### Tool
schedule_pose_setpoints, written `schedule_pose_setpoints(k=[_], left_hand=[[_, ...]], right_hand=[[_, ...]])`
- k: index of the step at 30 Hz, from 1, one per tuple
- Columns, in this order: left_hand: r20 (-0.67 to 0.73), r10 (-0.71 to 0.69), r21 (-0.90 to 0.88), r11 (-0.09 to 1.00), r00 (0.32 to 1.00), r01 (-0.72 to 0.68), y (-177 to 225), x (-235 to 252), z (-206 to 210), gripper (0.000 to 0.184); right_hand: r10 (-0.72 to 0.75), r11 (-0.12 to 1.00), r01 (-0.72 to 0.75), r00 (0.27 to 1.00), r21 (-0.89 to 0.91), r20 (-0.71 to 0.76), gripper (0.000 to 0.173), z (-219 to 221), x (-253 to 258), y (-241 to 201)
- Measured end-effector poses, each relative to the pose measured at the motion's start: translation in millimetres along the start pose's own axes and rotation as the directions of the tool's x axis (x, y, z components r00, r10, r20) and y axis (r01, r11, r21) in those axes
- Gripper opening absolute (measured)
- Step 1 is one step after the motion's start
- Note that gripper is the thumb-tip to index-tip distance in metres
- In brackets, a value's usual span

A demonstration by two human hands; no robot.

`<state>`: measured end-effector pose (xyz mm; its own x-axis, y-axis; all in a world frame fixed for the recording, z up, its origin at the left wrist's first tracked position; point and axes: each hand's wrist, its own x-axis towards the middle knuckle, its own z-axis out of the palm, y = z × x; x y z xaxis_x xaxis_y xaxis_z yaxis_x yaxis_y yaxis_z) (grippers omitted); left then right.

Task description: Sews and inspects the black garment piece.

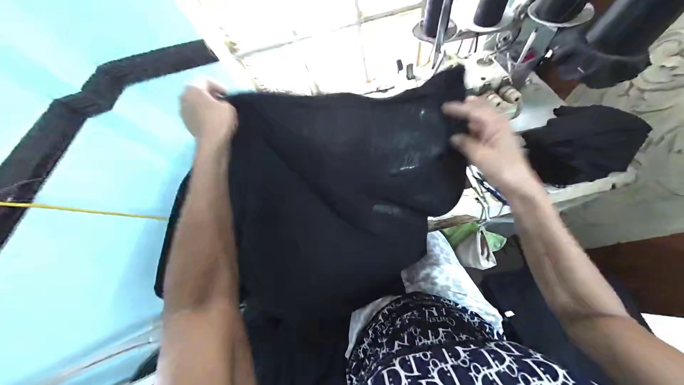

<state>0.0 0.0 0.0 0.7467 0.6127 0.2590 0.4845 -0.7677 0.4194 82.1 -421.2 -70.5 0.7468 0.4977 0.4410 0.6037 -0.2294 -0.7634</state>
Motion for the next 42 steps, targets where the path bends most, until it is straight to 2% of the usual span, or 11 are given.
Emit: schedule_pose_setpoints(k=[4,6,9,12,15,18,22,25,28,34,42], left_hand=[[0.208,0.241,0.011,0.969,0.948,-0.248,42.8,-52.7,89.9,0.050],[0.064,0.471,-0.136,0.877,0.880,-0.460,74.0,-97.6,121.9,0.033],[-0.296,0.669,-0.236,0.641,0.682,-0.731,104.6,-157.0,152.1,0.018],[-0.347,0.734,-0.264,0.522,0.585,-0.811,117.5,-186.5,170.4,0.018],[-0.148,0.728,-0.303,0.611,0.670,-0.731,121.0,-187.1,189.4,0.028],[-0.072,0.704,-0.230,0.678,0.706,-0.699,119.9,-180.3,199.8,0.035],[-0.079,0.720,-0.232,0.660,0.690,-0.715,109.4,-178.6,196.6,0.035],[-0.035,0.737,-0.266,0.644,0.675,-0.717,98.3,-186.4,182.3,0.037],[-0.020,0.746,-0.228,0.645,0.666,-0.729,97.8,-186.3,183.6,0.040],[0.019,0.678,-0.140,0.729,0.735,-0.669,111.1,-161.3,200.7,0.048],[0.037,0.643,-0.087,0.765,0.765,-0.638,117.9,-159.5,206.0,0.054]], right_hand=[[0.021,0.979,0.011,0.988,-0.202,0.155,0.062,49.7,-36.0,27.1],[0.012,0.973,0.027,0.986,-0.230,0.167,0.069,58.5,-46.2,23.4],[0.008,0.970,0.007,0.998,-0.243,0.062,0.072,62.8,-50.8,20.8],[0.111,0.986,-0.126,0.985,-0.111,-0.129,0.077,74.4,-59.7,28.6],[0.389,0.904,-0.354,0.914,0.240,-0.117,0.092,87.0,-76.2,35.7],[0.554,0.713,-0.537,0.825,0.451,0.107,0.098,86.4,-89.9,39.4],[0.502,0.492,-0.676,0.735,0.549,0.456,0.030,70.9,-107.6,30.4],[0.440,0.430,-0.731,0.682,0.529,0.584,0.013,68.2,-123.7,27.6],[0.476,0.395,-0.738,0.674,0.547,0.565,0.010,71.4,-125.2,26.3],[0.552,0.502,-0.652,0.747,0.568,0.370,0.016,75.4,-107.8,38.6],[0.575,0.494,-0.684,0.720,0.537,0.388,0.012,74.9,-129.9,46.4]])
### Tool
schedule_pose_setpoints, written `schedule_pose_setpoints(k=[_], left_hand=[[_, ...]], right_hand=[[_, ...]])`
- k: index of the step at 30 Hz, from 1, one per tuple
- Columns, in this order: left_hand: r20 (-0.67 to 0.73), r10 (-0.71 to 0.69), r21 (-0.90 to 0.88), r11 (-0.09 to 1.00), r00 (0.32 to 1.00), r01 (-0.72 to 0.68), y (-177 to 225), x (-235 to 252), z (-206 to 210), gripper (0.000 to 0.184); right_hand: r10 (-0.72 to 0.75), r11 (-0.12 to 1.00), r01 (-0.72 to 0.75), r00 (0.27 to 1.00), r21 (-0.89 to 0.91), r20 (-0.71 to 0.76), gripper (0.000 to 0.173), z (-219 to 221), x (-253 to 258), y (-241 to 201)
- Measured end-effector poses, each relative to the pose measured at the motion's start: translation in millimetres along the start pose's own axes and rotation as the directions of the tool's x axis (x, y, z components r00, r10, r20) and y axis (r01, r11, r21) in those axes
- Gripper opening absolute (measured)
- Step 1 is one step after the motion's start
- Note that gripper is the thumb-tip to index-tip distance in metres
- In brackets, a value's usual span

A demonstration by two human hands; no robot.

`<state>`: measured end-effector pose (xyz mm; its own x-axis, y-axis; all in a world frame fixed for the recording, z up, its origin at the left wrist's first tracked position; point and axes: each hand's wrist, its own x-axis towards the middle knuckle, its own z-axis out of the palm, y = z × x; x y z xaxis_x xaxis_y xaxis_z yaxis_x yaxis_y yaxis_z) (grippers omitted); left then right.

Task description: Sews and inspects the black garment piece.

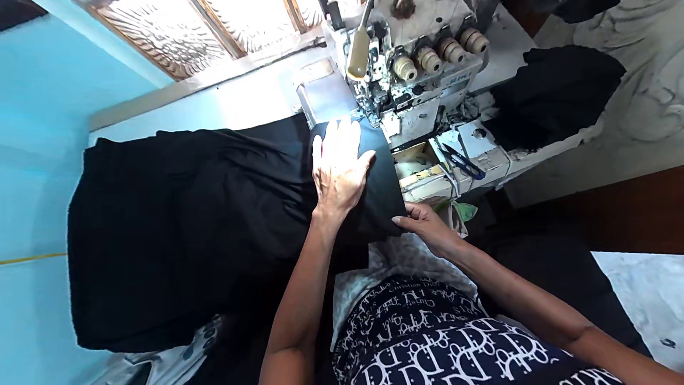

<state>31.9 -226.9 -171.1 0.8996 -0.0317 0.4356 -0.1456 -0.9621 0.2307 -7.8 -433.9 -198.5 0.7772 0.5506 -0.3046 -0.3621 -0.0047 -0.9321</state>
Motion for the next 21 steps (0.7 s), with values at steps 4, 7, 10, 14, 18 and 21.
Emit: schedule_pose_setpoints(k=[4,7,10,14,18,21], left_hand=[[-0.034,0.012,-0.026,1.000,0.999,-0.013,4.6,-16.4,-9.6,0.052],[-0.121,-0.016,-0.024,1.000,0.993,0.013,12.1,-63.2,-36.7,0.042],[-0.121,-0.195,-0.096,0.978,0.973,0.184,15.7,-145.3,-62.3,0.026],[0.057,-0.628,-0.045,0.775,0.776,0.630,-1.0,-272.9,-44.6,0.018],[0.511,-0.855,0.274,0.258,0.087,0.927,-3.9,-373.3,-22.5,0.040],[0.608,-0.783,0.385,0.146,-0.131,0.911,13.1,-402.1,-9.6,0.051]], right_hand=[[0.021,0.996,-0.016,0.998,-0.088,0.060,0.012,-4.0,-13.0,14.8],[0.096,0.980,-0.072,0.987,-0.185,0.126,0.016,-8.9,-22.9,26.6],[0.214,0.955,-0.163,0.958,-0.249,0.190,0.022,-11.9,-33.2,44.9],[0.310,0.918,-0.212,0.911,-0.336,0.272,0.022,-8.9,-41.3,63.0],[0.294,0.921,-0.168,0.891,-0.351,0.345,0.020,4.2,-38.6,64.7],[0.256,0.923,-0.102,0.881,-0.370,0.397,0.022,17.7,-34.4,57.1]])
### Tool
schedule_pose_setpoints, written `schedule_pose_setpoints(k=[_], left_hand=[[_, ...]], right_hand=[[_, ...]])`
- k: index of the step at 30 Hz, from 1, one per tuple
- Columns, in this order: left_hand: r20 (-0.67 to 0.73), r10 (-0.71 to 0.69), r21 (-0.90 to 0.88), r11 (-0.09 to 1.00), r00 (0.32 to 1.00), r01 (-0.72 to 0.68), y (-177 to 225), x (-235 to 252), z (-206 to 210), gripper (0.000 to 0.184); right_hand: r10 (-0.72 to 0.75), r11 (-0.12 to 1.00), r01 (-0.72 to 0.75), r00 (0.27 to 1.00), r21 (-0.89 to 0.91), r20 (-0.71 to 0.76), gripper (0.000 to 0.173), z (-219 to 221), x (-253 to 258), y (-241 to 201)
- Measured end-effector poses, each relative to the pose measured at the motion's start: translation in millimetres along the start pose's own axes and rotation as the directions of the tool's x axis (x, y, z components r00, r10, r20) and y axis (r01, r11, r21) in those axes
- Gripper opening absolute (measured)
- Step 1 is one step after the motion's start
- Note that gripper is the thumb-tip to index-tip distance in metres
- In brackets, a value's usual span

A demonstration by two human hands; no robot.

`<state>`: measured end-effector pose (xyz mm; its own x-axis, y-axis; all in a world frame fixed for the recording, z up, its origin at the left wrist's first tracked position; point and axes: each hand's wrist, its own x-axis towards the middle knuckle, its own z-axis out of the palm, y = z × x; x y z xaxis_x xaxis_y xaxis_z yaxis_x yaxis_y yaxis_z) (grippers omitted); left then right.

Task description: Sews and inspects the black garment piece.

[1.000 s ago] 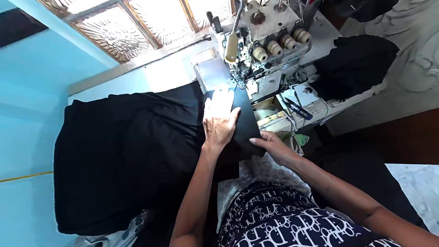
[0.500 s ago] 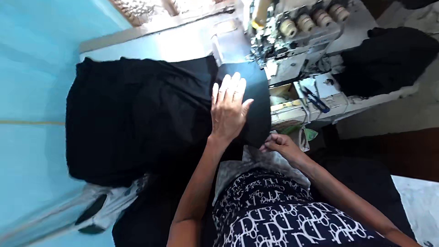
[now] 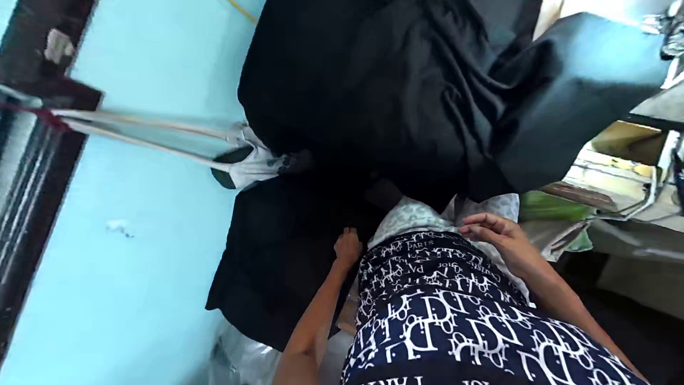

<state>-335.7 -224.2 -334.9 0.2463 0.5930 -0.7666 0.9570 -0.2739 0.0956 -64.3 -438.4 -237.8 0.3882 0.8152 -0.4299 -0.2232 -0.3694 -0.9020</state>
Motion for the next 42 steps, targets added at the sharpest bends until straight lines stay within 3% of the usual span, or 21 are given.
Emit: schedule_pose_setpoints(k=[8,13,17,22,25,29,34,37,42], left_hand=[[0.014,-0.018,-0.113,0.993,1.000,0.020,-12.5,6.8,16.3,0.035],[-0.143,0.147,-0.321,0.929,0.979,-0.186,-1.3,8.6,15.4,0.032],[-0.037,0.098,-0.365,0.925,0.994,-0.105,1.8,21.2,10.9,0.029],[0.040,0.118,-0.304,0.947,0.992,-0.100,0.1,28.2,4.5,0.024],[0.076,0.104,-0.372,0.926,0.992,-0.069,-6.1,32.1,4.9,0.025],[0.137,0.066,-0.610,0.792,0.988,0.032,-12.1,33.5,10.9,0.022],[0.172,0.073,-0.785,0.613,0.982,0.092,-9.3,16.9,0.5,0.012],[0.107,0.112,-0.869,0.493,0.988,0.038,-10.1,-9.5,-25.3,0.003],[-0.094,0.279,-0.929,0.321,0.956,-0.186,-52.5,-49.8,-71.5,0.018]], right_hand=[[-0.006,1.000,0.007,0.998,-0.014,0.065,0.023,20.2,4.4,-0.7],[0.029,0.999,-0.029,0.999,-0.030,0.021,0.022,17.9,1.5,4.3],[0.043,0.999,-0.044,0.999,-0.004,-0.017,0.022,15.9,4.2,3.5],[0.059,0.998,-0.060,0.998,-0.012,-0.017,0.021,19.0,6.4,3.6],[0.068,0.998,-0.068,0.998,-0.010,-0.013,0.021,19.1,7.2,4.8],[0.060,0.998,-0.060,0.998,-0.024,-0.011,0.021,14.8,8.5,8.0],[0.061,0.998,-0.062,0.998,-0.025,-0.025,0.020,12.1,8.3,7.0],[0.069,0.997,-0.070,0.997,-0.018,-0.030,0.019,12.9,7.0,7.2],[0.094,0.995,-0.095,0.995,-0.030,-0.010,0.020,17.0,8.7,9.0]])
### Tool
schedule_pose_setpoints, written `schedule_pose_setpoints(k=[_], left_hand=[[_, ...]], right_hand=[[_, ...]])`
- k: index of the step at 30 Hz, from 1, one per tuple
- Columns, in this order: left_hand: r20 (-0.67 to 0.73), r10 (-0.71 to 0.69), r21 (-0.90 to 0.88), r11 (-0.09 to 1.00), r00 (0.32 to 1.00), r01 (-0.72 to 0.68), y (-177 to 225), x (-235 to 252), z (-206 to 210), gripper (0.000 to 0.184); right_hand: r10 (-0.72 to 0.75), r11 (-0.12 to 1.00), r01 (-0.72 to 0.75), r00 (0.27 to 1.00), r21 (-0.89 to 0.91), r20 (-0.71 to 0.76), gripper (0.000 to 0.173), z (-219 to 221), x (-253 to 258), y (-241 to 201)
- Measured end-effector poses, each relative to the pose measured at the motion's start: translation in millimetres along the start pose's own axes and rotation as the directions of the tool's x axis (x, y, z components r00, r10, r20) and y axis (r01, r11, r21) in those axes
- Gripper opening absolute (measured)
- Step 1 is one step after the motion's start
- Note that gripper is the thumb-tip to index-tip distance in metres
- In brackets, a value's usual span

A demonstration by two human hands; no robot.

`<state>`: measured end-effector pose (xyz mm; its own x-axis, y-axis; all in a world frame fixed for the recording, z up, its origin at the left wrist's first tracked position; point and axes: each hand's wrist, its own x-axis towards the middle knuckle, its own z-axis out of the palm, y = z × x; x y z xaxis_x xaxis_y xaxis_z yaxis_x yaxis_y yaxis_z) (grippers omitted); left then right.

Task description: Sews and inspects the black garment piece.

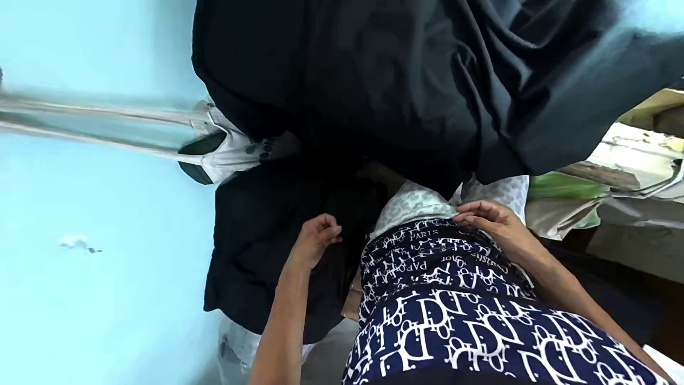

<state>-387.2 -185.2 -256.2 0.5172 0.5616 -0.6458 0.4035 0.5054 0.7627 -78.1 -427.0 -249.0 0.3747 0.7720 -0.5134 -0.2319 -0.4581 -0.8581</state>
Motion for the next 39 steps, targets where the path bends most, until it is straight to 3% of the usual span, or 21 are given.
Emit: schedule_pose_setpoints(k=[2,4,5,6,10,12,13,14,15,16,17,19,21,23,25,26,28,30,34,36,39], left_hand=[[0.011,-0.028,0.171,0.985,1.000,0.025,-21.0,3.5,-21.1,0.008],[0.026,-0.258,0.683,0.710,0.966,0.171,-36.3,18.2,-28.6,0.021],[0.007,-0.338,0.825,0.534,0.941,0.185,-33.7,25.6,-24.0,0.027],[0.019,-0.340,0.859,0.487,0.940,0.159,-21.0,26.4,-16.4,0.028],[0.126,0.050,0.545,0.831,0.991,-0.111,48.9,-6.9,-2.5,0.001],[0.099,0.176,0.360,0.911,0.979,-0.200,36.9,-5.4,-22.9,0.012],[0.047,0.146,0.409,0.900,0.988,-0.153,20.5,-0.6,-36.0,0.010],[0.002,0.029,0.602,0.799,1.000,-0.024,5.8,3.4,-46.2,0.007],[-0.074,-0.135,0.809,0.571,0.988,0.139,-4.8,8.3,-48.7,0.020],[-0.158,-0.251,0.911,0.336,0.955,0.239,-10.6,12.8,-45.9,0.031],[-0.200,-0.284,0.931,0.244,0.938,0.272,-9.9,14.1,-43.8,0.034],[-0.187,-0.109,0.892,0.399,0.976,0.215,10.1,2.0,-46.0,0.028],[-0.204,0.238,0.867,0.495,0.950,0.062,41.2,-18.3,-53.7,0.026],[-0.249,0.559,0.871,0.487,0.791,-0.070,64.0,-33.1,-64.3,0.028],[-0.372,0.700,0.816,0.560,0.610,-0.144,72.5,-33.7,-63.3,0.024],[-0.451,0.671,0.750,0.642,0.589,-0.157,67.9,-27.6,-61.4,0.022],[-0.556,0.473,0.584,0.808,0.683,-0.084,46.8,-12.5,-54.7,0.027],[-0.567,0.311,0.506,0.862,0.763,0.025,35.8,-0.9,-39.9,0.022],[-0.453,0.425,0.530,0.835,0.783,-0.147,66.9,-12.3,-15.0,0.007],[-0.420,0.446,0.457,0.856,0.791,-0.240,83.2,-24.9,-7.8,0.011],[-0.370,0.454,0.327,0.880,0.811,-0.343,89.4,-40.0,0.4,0.019]], right_hand=[[0.004,1.000,-0.004,1.000,0.003,0.017,0.018,4.7,3.5,-0.1],[-0.004,1.000,0.005,0.999,-0.001,0.049,0.017,9.4,7.0,-0.9],[-0.013,1.000,0.013,0.998,-0.012,0.068,0.017,11.0,8.6,-2.0],[-0.021,0.999,0.023,0.997,-0.030,0.079,0.017,11.5,10.0,-3.8],[-0.050,0.993,0.058,0.995,-0.102,0.085,0.017,6.1,14.4,-8.6],[-0.062,0.992,0.070,0.995,-0.102,0.083,0.017,7.0,19.3,-13.1],[-0.073,0.992,0.081,0.994,-0.095,0.085,0.017,8.3,20.8,-15.8],[-0.088,0.991,0.096,0.992,-0.091,0.091,0.016,9.9,21.8,-18.3],[-0.106,0.989,0.115,0.989,-0.092,0.099,0.016,11.6,23.0,-20.4],[-0.123,0.987,0.133,0.987,-0.094,0.104,0.016,13.1,24.2,-22.2],[-0.136,0.984,0.148,0.985,-0.101,0.109,0.016,14.0,25.1,-24.0],[-0.153,0.979,0.167,0.981,-0.119,0.116,0.016,14.5,25.3,-25.1],[-0.147,0.979,0.163,0.981,-0.122,0.129,0.016,14.8,26.1,-24.2],[-0.152,0.979,0.168,0.979,-0.119,0.136,0.015,17.5,27.4,-25.3],[-0.172,0.975,0.189,0.975,-0.114,0.143,0.015,21.0,27.5,-29.9],[-0.186,0.974,0.201,0.973,-0.104,0.139,0.016,22.6,27.3,-31.6],[-0.212,0.969,0.227,0.967,-0.101,0.140,0.017,24.7,28.5,-32.4],[-0.238,0.957,0.259,0.958,-0.129,0.159,0.018,29.7,30.3,-33.4],[-0.243,0.913,0.326,0.917,-0.246,0.317,0.019,47.0,34.6,-39.5],[-0.229,0.864,0.423,0.813,-0.273,0.536,0.023,67.9,48.6,-39.5],[-0.003,0.781,0.517,0.564,-0.350,0.826,0.038,117.3,72.3,-41.2]])
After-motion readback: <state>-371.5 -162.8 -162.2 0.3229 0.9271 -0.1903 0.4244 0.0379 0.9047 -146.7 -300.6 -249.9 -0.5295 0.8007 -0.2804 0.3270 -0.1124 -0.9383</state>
